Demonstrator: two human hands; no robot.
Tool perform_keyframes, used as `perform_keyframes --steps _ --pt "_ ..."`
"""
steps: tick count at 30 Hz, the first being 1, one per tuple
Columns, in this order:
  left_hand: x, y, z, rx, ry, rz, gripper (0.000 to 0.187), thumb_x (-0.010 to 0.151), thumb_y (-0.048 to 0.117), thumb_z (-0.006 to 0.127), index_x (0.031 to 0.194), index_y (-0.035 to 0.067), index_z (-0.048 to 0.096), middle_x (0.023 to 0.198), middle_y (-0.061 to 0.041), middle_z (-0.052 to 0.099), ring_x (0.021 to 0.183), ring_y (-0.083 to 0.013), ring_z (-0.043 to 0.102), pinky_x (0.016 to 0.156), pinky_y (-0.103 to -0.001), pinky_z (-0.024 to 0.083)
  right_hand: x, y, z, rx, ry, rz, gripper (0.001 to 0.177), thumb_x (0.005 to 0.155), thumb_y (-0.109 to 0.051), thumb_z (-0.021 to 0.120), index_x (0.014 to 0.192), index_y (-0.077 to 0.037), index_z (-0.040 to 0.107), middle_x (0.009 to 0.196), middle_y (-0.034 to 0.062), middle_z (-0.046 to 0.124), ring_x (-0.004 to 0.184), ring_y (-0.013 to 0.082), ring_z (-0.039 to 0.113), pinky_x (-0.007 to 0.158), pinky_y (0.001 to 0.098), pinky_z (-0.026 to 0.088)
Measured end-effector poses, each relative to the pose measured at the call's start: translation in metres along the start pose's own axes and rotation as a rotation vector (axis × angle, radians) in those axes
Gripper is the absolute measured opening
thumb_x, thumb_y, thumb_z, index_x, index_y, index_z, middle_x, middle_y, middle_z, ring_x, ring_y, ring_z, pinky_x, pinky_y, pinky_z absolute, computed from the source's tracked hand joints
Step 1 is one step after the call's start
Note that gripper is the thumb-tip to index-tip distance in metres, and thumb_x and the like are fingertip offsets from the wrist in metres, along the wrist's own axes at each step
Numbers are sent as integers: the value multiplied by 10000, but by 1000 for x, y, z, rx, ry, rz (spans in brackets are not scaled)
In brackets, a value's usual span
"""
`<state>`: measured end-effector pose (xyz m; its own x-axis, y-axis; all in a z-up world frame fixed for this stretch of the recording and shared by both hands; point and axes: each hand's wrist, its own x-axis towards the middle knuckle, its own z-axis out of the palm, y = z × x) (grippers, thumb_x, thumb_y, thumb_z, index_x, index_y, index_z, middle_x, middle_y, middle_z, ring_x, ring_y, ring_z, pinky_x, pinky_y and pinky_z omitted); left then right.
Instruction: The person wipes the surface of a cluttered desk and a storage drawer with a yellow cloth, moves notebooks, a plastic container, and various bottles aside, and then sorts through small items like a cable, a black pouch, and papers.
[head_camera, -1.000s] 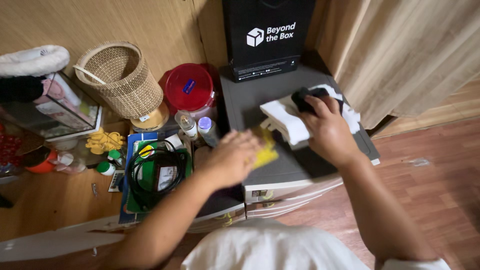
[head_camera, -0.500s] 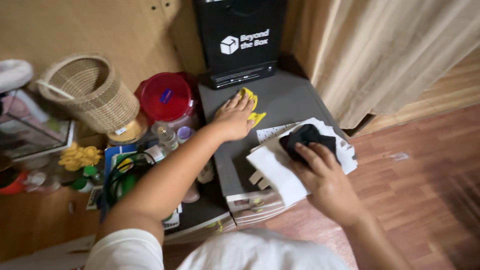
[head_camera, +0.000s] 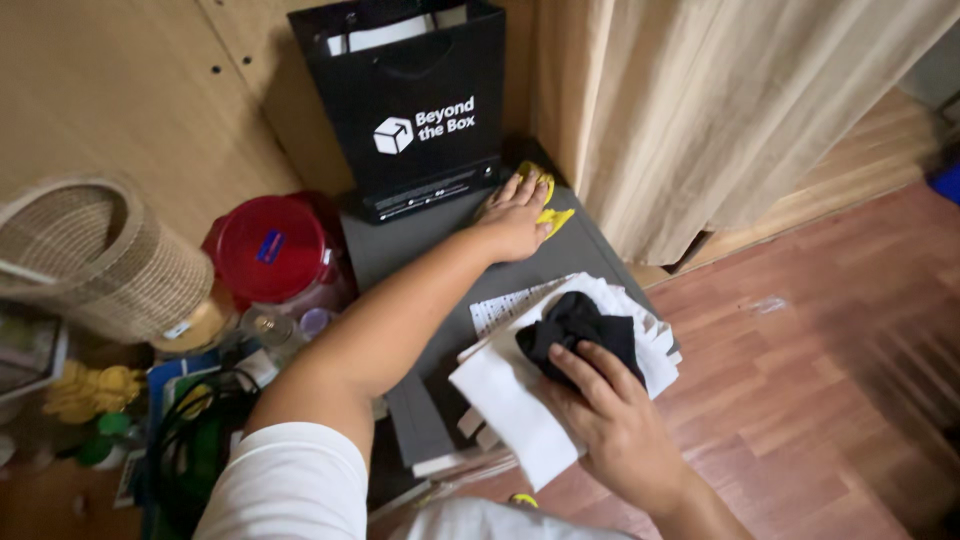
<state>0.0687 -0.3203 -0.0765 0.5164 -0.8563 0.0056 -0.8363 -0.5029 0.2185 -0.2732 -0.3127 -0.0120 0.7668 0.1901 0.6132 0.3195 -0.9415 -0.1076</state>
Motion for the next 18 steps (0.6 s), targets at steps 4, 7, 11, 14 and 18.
perform_keyframes --steps 4,7,11,14,18 --pt "29 16 -7 -3 61 -113 678 1006 454 494 1545 72 344 1671 -143 233 1556 -374 150 1248 -471 159 -6 7 2 42 -48 7 719 558 8 653 1272 -59 697 1416 164 561 1286 403 507 1073 454 442" --pt "40 27 -17 -31 23 -227 579 1017 460 490 1466 96 475 1650 -115 319 1560 -355 204 1270 -457 185 -10 10 7 64 -45 6 642 585 -54 698 1226 -36 682 1446 170 547 1315 408 496 1088 455 442" --pt "37 26 -7 45 38 -113 616 1016 449 493 1493 61 456 1612 -151 337 1520 -377 221 1260 -494 162 -9 10 9 35 -1 1 604 640 -35 711 1244 -58 689 1445 149 548 1318 385 502 1097 435 450" --pt "13 22 12 -5 89 174 653 965 370 545 1528 71 403 1657 -182 241 1518 -428 144 1185 -531 141 -8 8 6 42 -12 7 629 605 -27 696 1234 -50 704 1423 160 561 1295 396 511 1075 448 453" --pt "-16 21 33 -148 -13 587 565 997 264 571 1544 212 439 1658 -72 346 1557 -308 249 1271 -493 200 -2 4 5 64 12 39 616 618 -1 692 1231 -57 715 1409 153 565 1285 391 517 1069 440 457"
